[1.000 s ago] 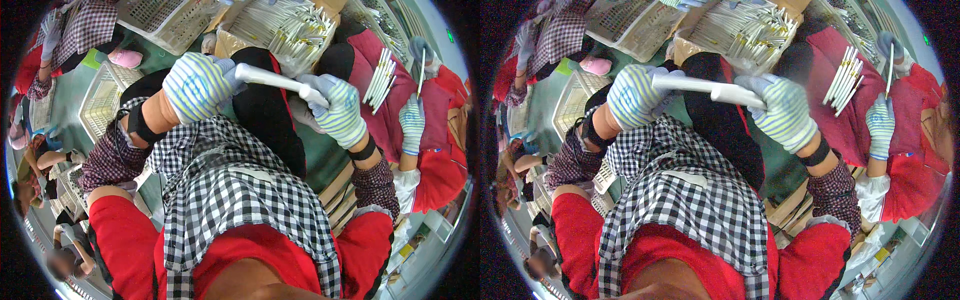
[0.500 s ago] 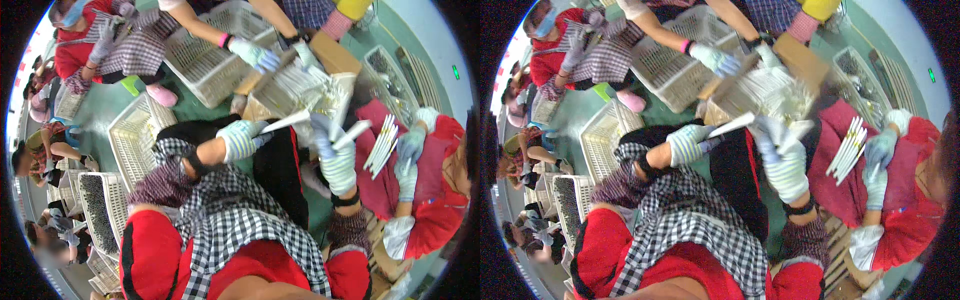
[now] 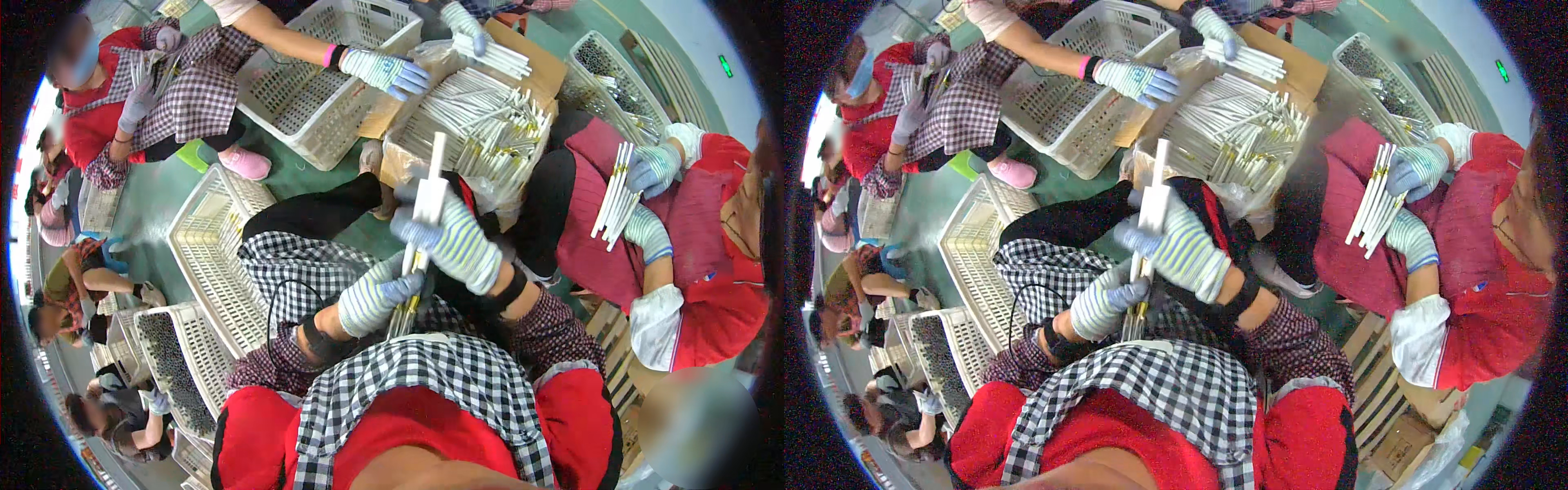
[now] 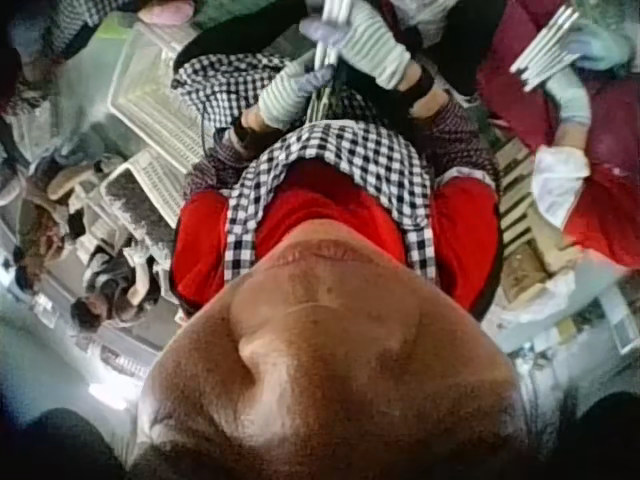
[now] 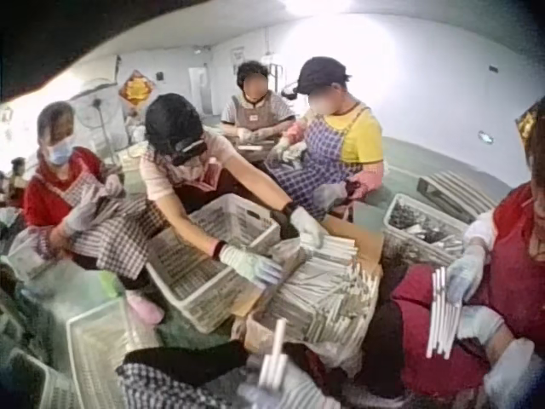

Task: The recorder is assembling small plastic tubes by attaching metallic tips and sorting them into various baskets.

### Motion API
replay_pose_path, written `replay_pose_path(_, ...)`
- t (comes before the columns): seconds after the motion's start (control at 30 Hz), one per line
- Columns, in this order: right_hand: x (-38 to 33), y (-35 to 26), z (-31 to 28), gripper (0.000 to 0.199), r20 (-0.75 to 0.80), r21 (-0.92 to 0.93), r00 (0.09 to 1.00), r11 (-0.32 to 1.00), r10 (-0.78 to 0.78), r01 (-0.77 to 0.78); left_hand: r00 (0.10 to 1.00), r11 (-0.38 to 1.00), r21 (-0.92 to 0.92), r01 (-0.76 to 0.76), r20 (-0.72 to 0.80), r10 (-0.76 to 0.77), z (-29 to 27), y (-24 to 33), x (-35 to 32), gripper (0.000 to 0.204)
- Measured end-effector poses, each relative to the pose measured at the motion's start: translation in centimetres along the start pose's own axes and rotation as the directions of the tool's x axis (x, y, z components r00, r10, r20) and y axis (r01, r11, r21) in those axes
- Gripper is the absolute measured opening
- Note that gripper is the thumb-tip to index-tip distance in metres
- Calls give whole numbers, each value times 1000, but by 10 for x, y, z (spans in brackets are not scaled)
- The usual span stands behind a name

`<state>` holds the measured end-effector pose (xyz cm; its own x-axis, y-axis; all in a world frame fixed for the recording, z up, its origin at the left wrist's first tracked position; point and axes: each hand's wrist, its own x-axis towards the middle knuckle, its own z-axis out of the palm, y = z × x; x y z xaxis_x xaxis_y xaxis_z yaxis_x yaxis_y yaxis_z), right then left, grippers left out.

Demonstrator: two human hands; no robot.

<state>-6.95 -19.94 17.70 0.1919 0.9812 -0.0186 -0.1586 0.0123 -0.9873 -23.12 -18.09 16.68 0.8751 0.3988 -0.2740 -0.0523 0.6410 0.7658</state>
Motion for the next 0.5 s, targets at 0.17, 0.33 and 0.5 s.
replay_pose_path(0.17,17,-22,11,52,-51,-38,986,987,-156,154,986,961,-229,152,105,-131,0,-2,-14,38)
replay_pose_path(0.33,-2,-17,22,38,28,-378,980,905,-199,194,995,982,-189,-27,89,45,-14,4,-41,30)
replay_pose_path(0.5,-1,-19,-33,44,-207,-178,973,982,-98,61,488,605,-76,-793,-673,555,-117,48,-92,21)
